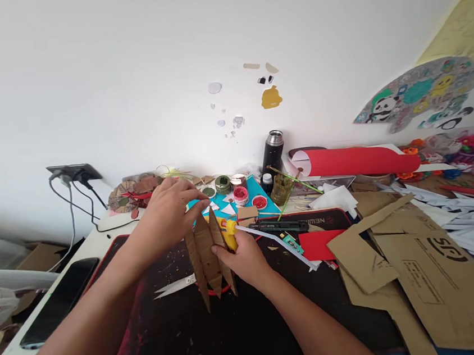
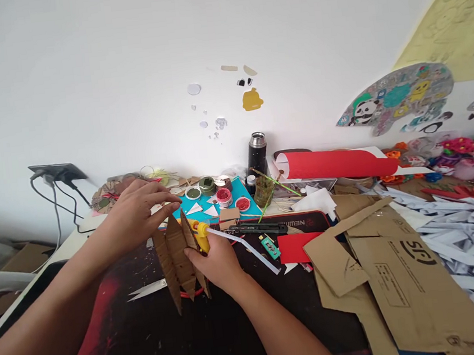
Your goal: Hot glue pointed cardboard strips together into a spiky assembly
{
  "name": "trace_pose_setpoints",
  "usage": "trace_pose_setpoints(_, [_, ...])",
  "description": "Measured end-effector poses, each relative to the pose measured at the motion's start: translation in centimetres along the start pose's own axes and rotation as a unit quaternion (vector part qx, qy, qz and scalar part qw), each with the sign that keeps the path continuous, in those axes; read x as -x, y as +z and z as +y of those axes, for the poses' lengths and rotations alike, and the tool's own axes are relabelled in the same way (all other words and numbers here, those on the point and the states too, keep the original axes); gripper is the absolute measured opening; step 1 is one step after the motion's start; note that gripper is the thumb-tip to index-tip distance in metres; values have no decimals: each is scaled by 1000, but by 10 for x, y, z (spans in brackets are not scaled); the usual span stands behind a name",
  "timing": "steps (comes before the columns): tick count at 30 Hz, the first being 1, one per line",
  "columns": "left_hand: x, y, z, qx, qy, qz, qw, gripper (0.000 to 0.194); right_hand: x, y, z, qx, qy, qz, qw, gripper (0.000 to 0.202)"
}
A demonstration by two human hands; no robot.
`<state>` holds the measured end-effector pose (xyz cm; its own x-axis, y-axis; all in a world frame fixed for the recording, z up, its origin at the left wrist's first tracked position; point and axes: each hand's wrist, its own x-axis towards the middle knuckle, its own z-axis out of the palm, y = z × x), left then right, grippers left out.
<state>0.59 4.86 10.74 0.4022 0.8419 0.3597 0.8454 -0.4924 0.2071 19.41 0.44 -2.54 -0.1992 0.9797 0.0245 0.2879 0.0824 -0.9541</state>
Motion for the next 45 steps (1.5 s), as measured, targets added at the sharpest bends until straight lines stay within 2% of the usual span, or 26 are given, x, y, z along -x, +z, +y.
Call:
trace_pose_setpoints(8, [-5, -3, -1, 50, 10, -38, 998, 40, 0, -1, -2, 2, -12, -11, 1000, 27])
trace_pose_setpoints(16, [-7, -8, 5, 85, -3, -41, 996, 31, 1, 0, -1, 21, -9, -15, 1000, 26])
trace_pose_setpoints(19, [-3, -12, 8, 111, -46, -17, 993, 30, 3, 0, -2, 23, -8, -15, 1000, 25])
trace_pose_setpoints(23, [9, -28, 4, 183, -161, 36, 969, 31, 2, 0, 0, 2, -1, -9, 1000, 26])
trace_pose_setpoints(26, [26, -39, -17, 206, -259, 135, 934, 28, -1, -1, 5, -26, 4, 8, 1000, 30])
trace_pose_setpoints(28, [40, -41, -38, 165, -327, 172, 915, 27, -3, -2, 8, -41, 11, 21, 999, 33])
trace_pose_setpoints(30, [55, -39, -62, 121, -396, 164, 895, 34, -5, -2, 10, -54, 13, 31, 998, 36])
trace_pose_setpoints(32, [70, -35, -84, 84, -454, 130, 877, 38, -6, -2, 12, -60, 11, 36, 997, 35])
trace_pose_setpoints(34, [82, -31, -102, 42, -484, 99, 869, 37, -6, -2, 12, -57, 6, 40, 998, 34])
trace_pose_setpoints(37, [99, -27, -127, -32, -474, 51, 879, 36, -5, -2, 13, -51, 2, 45, 998, 35])
trace_pose_setpoints(40, [114, -23, -148, -136, -470, 22, 872, 44, -5, -2, 13, -62, 6, 43, 997, 37])
trace_pose_setpoints(42, [124, -18, -157, -178, -438, 12, 881, 40, -6, -1, 13, -72, 9, 41, 996, 37])
trace_pose_setpoints(43, [127, -15, -158, -202, -412, 31, 888, 33, -6, -1, 14, -79, 10, 40, 996, 37])
trace_pose_setpoints(45, [128, -9, -154, -210, -346, 80, 911, 49, -7, -1, 14, -93, 9, 41, 995, 36])
